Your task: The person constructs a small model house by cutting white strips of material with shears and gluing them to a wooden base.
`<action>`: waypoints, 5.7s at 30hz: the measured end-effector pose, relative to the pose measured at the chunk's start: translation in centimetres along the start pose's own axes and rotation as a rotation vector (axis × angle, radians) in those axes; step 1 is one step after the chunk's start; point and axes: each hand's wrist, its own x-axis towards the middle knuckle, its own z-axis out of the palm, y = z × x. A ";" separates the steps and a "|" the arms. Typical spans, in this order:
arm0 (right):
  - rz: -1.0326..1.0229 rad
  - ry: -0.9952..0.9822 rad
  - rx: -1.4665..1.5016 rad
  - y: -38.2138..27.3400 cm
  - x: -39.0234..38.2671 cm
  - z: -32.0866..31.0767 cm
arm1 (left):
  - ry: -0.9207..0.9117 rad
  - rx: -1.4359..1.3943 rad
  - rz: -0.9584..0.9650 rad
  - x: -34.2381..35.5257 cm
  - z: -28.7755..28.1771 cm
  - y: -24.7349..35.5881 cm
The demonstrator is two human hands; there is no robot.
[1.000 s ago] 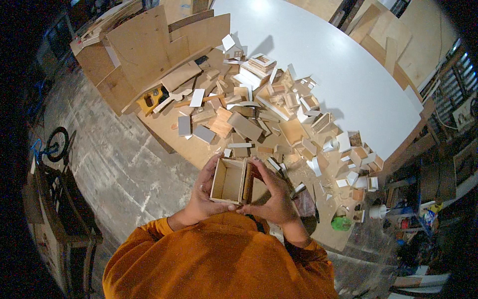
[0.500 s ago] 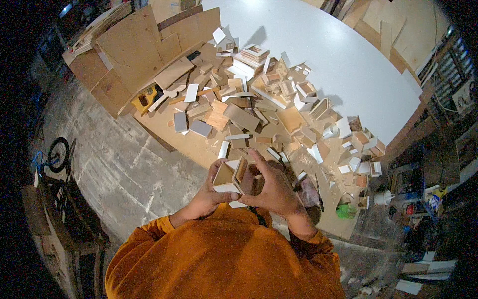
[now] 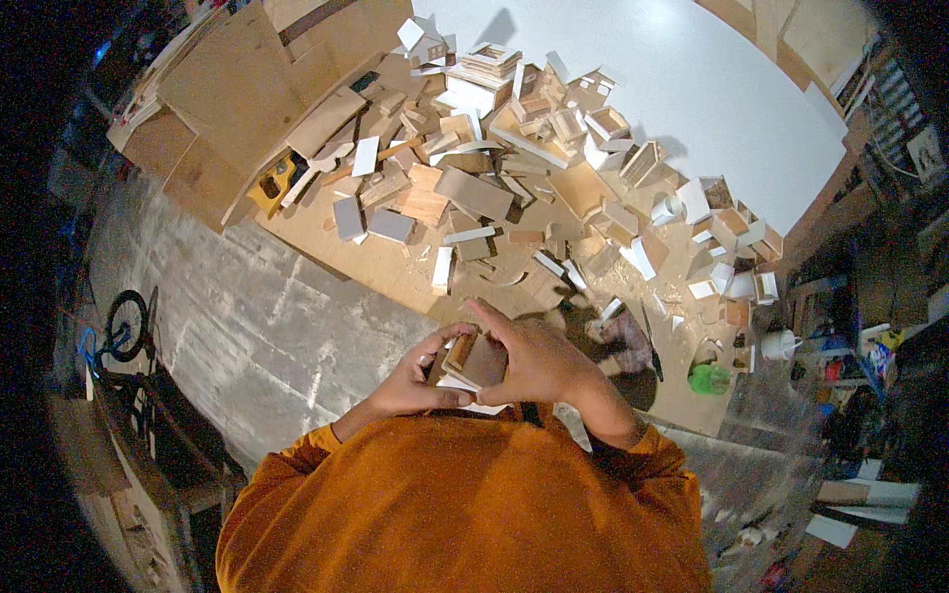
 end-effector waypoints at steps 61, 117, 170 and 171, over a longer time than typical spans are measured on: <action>-0.254 0.144 0.090 1.0 -2.7 -0.4 | 0.107 0.000 0.116 -0.1 0.5 -1.4; -0.235 0.227 0.200 4.1 -4.8 0.9 | -0.004 0.160 0.020 0.1 1.9 2.0; -0.152 0.361 0.155 11.0 4.1 6.3 | 0.085 1.121 0.196 4.7 -5.7 -6.9; -0.143 0.355 0.150 10.9 4.1 6.1 | 0.091 1.121 0.203 4.7 -5.5 -6.6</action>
